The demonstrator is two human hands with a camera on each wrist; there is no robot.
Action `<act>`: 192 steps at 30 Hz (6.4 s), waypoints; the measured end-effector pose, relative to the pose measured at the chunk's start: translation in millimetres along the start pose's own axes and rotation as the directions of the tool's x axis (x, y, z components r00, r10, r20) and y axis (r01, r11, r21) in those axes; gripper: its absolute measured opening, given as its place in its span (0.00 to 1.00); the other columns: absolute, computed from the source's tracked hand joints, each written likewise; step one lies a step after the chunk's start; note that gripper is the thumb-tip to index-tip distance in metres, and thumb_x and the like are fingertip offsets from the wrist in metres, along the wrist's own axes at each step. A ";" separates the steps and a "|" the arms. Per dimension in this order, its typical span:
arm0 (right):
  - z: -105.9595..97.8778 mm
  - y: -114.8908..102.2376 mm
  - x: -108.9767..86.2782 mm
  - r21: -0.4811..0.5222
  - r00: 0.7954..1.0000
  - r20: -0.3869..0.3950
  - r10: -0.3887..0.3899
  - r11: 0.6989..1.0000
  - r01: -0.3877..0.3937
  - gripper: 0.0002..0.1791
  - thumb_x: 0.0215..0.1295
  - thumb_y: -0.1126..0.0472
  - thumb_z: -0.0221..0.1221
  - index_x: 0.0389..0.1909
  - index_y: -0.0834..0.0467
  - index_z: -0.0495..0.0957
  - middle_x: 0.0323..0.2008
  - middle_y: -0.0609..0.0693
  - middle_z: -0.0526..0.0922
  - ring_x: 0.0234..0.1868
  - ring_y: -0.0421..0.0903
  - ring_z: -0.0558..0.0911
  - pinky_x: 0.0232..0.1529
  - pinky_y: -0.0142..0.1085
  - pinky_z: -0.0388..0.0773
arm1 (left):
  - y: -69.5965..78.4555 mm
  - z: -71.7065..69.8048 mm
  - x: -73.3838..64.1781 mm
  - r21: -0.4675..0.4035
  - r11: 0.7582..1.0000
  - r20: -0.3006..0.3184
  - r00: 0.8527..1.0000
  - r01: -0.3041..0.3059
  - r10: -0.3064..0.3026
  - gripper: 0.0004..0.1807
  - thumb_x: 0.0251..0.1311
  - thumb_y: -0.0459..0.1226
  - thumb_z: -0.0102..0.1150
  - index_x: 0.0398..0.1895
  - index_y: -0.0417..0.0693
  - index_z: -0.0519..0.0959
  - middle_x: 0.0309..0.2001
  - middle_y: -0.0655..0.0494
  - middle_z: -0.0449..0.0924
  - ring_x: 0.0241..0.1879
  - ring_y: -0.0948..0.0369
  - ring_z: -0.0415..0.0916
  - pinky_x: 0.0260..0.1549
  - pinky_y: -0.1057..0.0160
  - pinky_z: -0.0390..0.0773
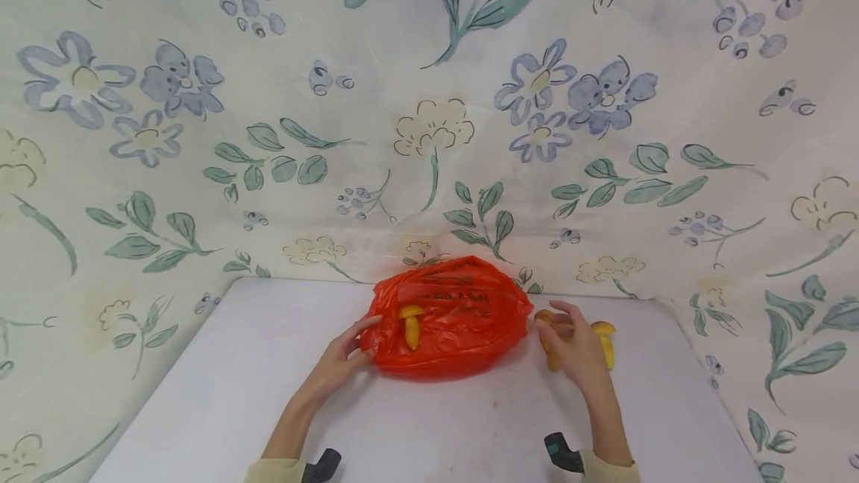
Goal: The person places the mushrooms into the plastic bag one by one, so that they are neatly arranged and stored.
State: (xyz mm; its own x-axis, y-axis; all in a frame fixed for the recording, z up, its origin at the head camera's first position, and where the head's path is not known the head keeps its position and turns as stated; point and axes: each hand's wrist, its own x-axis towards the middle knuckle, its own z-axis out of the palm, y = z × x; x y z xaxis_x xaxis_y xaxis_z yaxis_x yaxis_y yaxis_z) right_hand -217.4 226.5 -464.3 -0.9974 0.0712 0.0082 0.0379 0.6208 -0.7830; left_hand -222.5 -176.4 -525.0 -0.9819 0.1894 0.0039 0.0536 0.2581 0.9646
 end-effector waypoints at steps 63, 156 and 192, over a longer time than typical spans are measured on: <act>-34.5 89.0 -16.4 -0.193 0.982 -0.062 0.176 0.964 -0.185 0.41 0.69 0.41 0.53 0.69 0.69 0.57 0.62 0.78 0.63 0.61 0.72 0.69 0.58 0.61 0.72 | 5.9 -3.0 -3.8 -0.019 1.000 -0.018 1.000 0.006 -0.007 0.32 0.62 0.28 0.53 0.67 0.65 0.70 0.74 0.55 0.60 0.60 0.51 0.70 0.49 0.58 0.83; -74.8 107.3 57.5 -0.355 0.964 0.146 0.223 0.921 -0.160 0.33 0.66 0.61 0.58 0.67 0.67 0.58 0.53 0.77 0.71 0.47 0.67 0.76 0.43 0.50 0.80 | 7.5 -3.3 -1.2 -0.019 1.000 -0.012 1.000 0.020 -0.020 0.32 0.63 0.28 0.53 0.68 0.66 0.69 0.73 0.56 0.60 0.61 0.50 0.69 0.50 0.60 0.83; -74.4 114.0 53.7 -0.343 0.973 0.132 0.191 0.930 -0.136 0.33 0.68 0.58 0.56 0.67 0.70 0.57 0.53 0.79 0.71 0.49 0.70 0.76 0.45 0.54 0.79 | 7.2 -0.8 -1.7 -0.024 1.000 0.001 1.000 -0.003 0.003 0.32 0.63 0.28 0.52 0.68 0.64 0.70 0.74 0.56 0.60 0.62 0.50 0.69 0.53 0.60 0.81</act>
State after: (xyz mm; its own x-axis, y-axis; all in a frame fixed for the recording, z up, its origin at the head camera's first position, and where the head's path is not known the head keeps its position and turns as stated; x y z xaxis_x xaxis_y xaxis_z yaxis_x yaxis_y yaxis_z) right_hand -262.1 359.2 -506.9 -0.9709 0.0846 -0.2242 0.1919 0.8349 -0.5159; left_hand -220.6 -175.6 -517.9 -0.9816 0.1911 0.0061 0.0517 0.2347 0.9707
